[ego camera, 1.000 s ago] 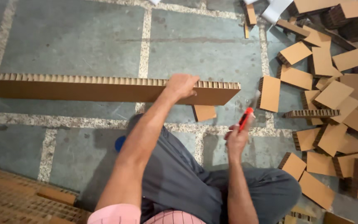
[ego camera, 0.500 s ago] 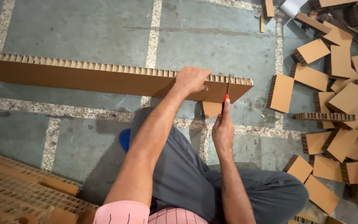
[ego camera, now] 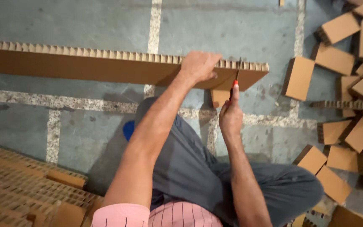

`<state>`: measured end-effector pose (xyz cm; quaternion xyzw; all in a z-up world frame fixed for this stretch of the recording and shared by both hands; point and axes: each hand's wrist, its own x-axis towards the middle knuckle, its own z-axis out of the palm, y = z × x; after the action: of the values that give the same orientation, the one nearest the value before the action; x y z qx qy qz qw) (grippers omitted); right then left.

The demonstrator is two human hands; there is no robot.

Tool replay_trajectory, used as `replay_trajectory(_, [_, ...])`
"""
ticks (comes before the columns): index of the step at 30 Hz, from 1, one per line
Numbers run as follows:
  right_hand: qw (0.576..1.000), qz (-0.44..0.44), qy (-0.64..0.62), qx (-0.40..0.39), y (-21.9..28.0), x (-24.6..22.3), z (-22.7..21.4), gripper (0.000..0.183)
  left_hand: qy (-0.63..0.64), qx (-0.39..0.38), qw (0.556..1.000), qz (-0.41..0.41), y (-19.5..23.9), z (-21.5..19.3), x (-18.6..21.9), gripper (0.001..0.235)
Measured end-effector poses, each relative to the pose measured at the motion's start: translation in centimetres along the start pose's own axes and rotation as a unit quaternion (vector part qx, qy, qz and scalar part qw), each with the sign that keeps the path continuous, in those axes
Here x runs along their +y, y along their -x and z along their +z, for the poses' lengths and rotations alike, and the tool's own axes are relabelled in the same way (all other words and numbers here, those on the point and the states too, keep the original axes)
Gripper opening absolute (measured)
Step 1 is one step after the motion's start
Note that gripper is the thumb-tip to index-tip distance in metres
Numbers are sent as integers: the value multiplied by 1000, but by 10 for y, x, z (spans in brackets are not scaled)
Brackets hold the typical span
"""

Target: The person cuts into honeycomb cardboard panels using a utility knife while sitting on the floor. They score the surface of a long cardboard piece several times and cut smaller rectangular segments from other cardboard sheets.

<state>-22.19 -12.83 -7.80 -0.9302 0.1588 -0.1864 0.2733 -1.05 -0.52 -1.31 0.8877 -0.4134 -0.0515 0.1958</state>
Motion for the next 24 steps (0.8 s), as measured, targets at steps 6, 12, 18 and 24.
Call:
replay_trajectory(6, [957,186,55,-217,37,44,40,81,0,-10,1000,1,-14,-18,0,50])
replay_trajectory(12, [985,-20,-129,-114,40,108,44,75,-2,-22,1000,0,-6,-17,12,47])
replay_trajectory(18, [772,345,-526,96,47,125,-45,76,-75,-133,988,-21,15,-29,-8,67])
replay_trajectory(24, [855,298,-404,126,45,65,-62,78,-38,-76,995,-43,40,-54,-48,44])
